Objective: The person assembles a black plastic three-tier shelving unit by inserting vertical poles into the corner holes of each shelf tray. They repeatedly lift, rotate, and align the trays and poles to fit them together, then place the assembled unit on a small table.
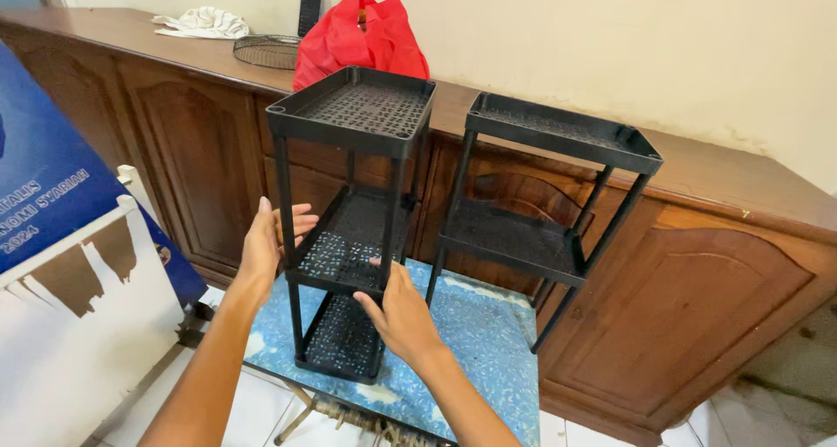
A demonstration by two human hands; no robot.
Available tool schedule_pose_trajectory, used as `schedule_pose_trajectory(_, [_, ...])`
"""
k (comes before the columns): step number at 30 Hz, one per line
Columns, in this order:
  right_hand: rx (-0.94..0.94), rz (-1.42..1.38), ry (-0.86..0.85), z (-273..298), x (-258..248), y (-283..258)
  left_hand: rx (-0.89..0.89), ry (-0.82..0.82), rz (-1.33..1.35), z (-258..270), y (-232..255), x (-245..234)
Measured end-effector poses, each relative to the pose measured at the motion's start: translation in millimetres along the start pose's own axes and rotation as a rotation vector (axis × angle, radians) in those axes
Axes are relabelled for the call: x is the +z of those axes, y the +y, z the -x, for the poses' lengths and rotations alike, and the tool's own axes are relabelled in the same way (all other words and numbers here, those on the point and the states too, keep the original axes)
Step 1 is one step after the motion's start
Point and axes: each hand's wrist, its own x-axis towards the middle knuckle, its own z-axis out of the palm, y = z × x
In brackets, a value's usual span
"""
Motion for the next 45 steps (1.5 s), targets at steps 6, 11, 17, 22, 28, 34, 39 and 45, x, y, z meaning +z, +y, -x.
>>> schedule_pose_trajectory(6, [-0.093,0.072,0.048,-26,29,-3,0.363,0.263,-0.467,17,3,17])
schedule_pose_trajectory(11, [-0.159,-0.181,-0.065,-26,3,-2,0.762,0.451,-0.669,29,29,50])
schedule_pose_trajectory(17, [-0.308,-0.132,0.302,-37,-82,14,1.264,0.564,-0.774,49,75,114])
schedule_pose_trajectory(22, [-0.310,0.164,0.577,-53,-154,29,1.343,0.114,-0.806,56,77,196])
schedule_pose_trajectory(28, [-0.233,0.603,0.657,-67,-230,62,1.202,-0.038,-0.935,11,61,273])
schedule_pose_trajectory(34, [-0.089,0.776,0.619,-61,-272,104,1.103,0.086,-1.219,-47,39,299])
schedule_pose_trajectory(39, [-0.135,0.775,0.592,-55,-275,112,0.828,-0.028,-1.196,-62,19,299])
schedule_pose_trajectory(45, [-0.177,0.678,0.543,-43,-281,95,0.910,-0.065,-1.111,-52,28,290])
